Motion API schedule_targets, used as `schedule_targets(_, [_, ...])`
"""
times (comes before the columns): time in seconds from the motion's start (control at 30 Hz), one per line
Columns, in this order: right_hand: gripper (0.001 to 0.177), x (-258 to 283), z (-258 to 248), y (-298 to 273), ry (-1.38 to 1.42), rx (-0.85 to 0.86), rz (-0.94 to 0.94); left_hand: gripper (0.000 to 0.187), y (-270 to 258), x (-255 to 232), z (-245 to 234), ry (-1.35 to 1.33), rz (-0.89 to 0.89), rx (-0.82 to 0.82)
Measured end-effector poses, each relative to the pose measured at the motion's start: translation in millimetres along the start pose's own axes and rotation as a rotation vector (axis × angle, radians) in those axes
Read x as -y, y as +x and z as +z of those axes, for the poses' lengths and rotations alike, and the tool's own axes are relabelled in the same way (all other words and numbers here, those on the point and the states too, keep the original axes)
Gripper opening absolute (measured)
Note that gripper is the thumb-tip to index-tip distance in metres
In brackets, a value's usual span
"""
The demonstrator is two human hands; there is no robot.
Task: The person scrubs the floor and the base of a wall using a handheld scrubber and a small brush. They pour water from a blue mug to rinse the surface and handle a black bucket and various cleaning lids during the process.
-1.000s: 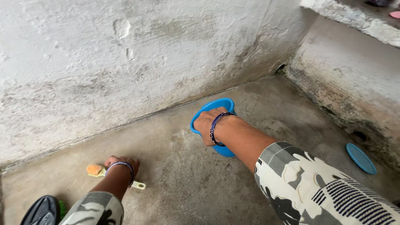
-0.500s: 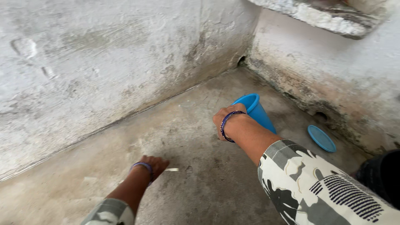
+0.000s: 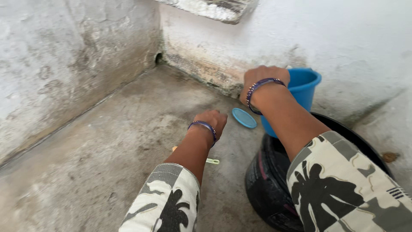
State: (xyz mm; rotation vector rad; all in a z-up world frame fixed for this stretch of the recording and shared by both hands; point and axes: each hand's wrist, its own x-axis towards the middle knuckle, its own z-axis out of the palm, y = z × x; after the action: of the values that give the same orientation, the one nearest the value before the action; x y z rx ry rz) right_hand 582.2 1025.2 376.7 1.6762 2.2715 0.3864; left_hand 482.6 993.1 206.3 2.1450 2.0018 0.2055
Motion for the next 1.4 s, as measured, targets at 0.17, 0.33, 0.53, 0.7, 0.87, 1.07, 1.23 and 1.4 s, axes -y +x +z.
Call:
schedule_targets(0.17, [0.044,-69,79,6,-0.02,0.292,0.157,0.033,21,-49,-25,0.034,0.132,-0.041])
schedule_targets(0.33, [0.048,-87,189,8,-0.113,0.517,0.131,0.035,31,-80,-5,-0.03,0.19,0.04])
schedule_targets(0.53, [0.045,-77,295,25,-0.101,0.672,0.069,0.037,43,-86,21,-0.021,0.254,0.028])
schedule_targets(0.7, [0.043,-66,332,34,-0.075,0.697,0.034,0.035,43,-74,24,0.03,0.214,0.115])
schedule_targets(0.87, [0.041,-64,325,46,-0.06,0.652,0.012,0.037,41,-69,16,0.044,0.197,0.11])
schedule_targets(1.07, [0.039,-74,304,51,0.022,0.59,-0.01,0.044,36,-62,0,0.069,0.15,0.162])
schedule_targets(1.23, [0.038,-92,219,53,0.186,0.385,0.025,0.041,29,-52,-19,0.071,0.142,0.15])
schedule_targets(1.4, [0.039,-66,95,40,0.206,0.226,0.045,0.037,10,-34,-42,0.043,0.104,0.093])
